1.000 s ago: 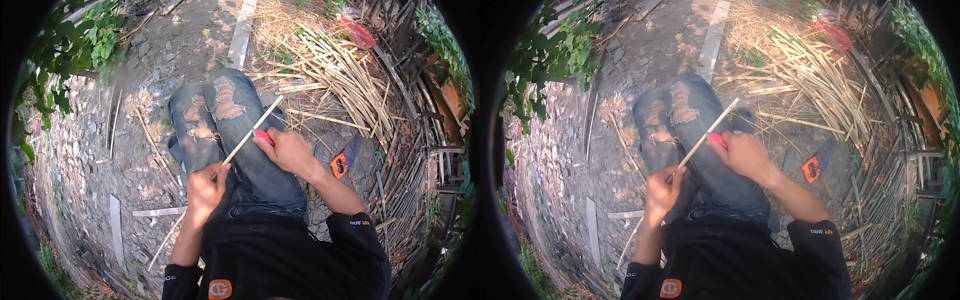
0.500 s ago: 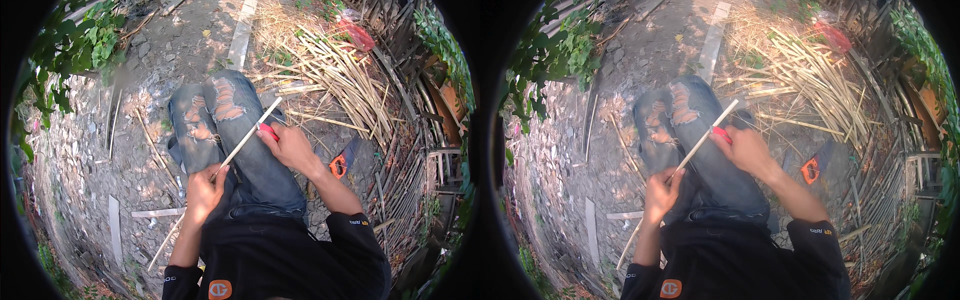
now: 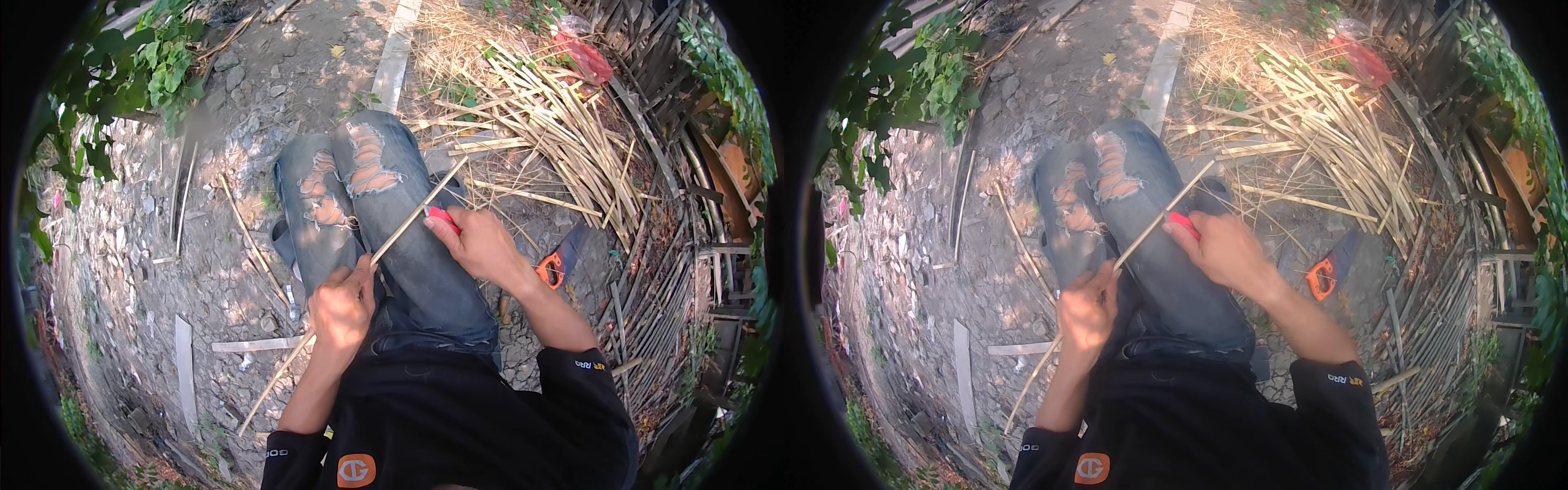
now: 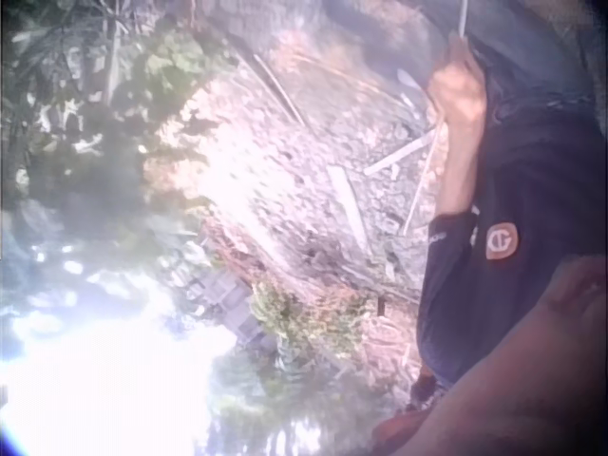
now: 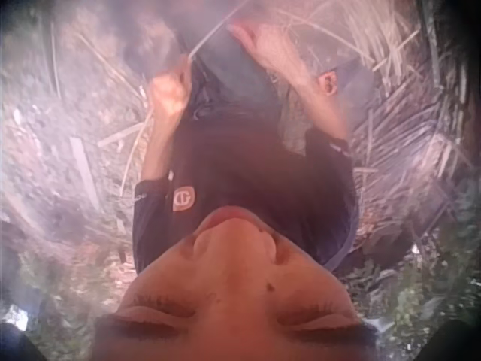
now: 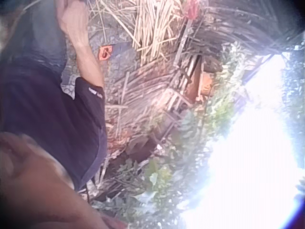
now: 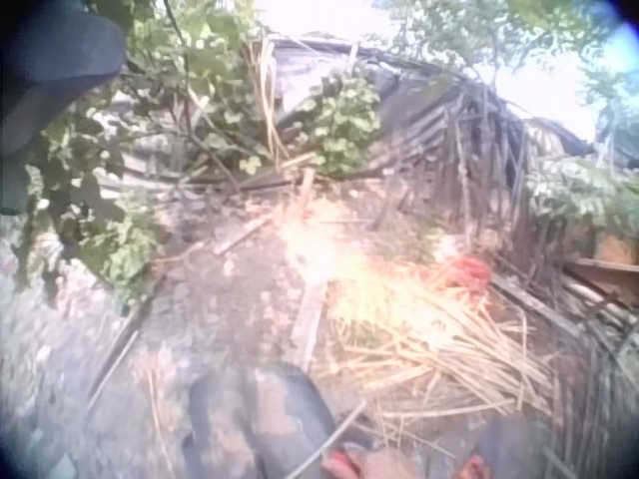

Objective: The person sits on the ground and uses a red utility knife to shave the surface of a thin bamboo stick. They rotate the stick and scrape off the outer layer, then switch to a machete to further refine the bamboo.

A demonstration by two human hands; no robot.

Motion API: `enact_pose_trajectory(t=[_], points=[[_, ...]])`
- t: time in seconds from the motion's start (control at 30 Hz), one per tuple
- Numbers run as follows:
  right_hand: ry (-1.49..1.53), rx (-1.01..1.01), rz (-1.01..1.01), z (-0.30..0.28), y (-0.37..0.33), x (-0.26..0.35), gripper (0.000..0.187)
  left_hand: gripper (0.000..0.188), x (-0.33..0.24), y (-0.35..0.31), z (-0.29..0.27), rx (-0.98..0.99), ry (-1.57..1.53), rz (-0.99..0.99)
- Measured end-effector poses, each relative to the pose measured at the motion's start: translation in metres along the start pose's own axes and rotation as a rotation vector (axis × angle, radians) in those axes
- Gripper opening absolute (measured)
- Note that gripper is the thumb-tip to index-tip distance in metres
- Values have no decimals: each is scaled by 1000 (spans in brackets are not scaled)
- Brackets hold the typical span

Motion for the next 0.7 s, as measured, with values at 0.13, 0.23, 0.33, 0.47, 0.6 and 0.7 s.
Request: enact_pose_trajectory(t=[0.13,0.23,0.33,0.47,0.6,0.7], points=[[-5,-80,-65,9,5,2,54,20,-3,2,6,-27,38,56],[-22,-131,-26,-3,18,-11,58,21,-6,3,6,-24,23,59],[27,-396,195,-46,44,-91,63,24,-4,-2,-2,-49,53,71],[126,-514,195,-92,41,-156,68,28,13,-12,-3,-97,81,85],[157,-210,69,-37,12,-46,60,28,3,-10,3,-117,71,97],[62,-75,-16,8,0,0,59,31,-4,-8,8,-177,97,151]])
Point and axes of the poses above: each hand's wrist, its own y-axis towards the middle knuckle, its own z-axis out of the palm, x = y × z, the point moved 9 cm from there along y, towards the middle knuckle, and after that the axes turned 7 degrees about y, right-handed, at the moved point
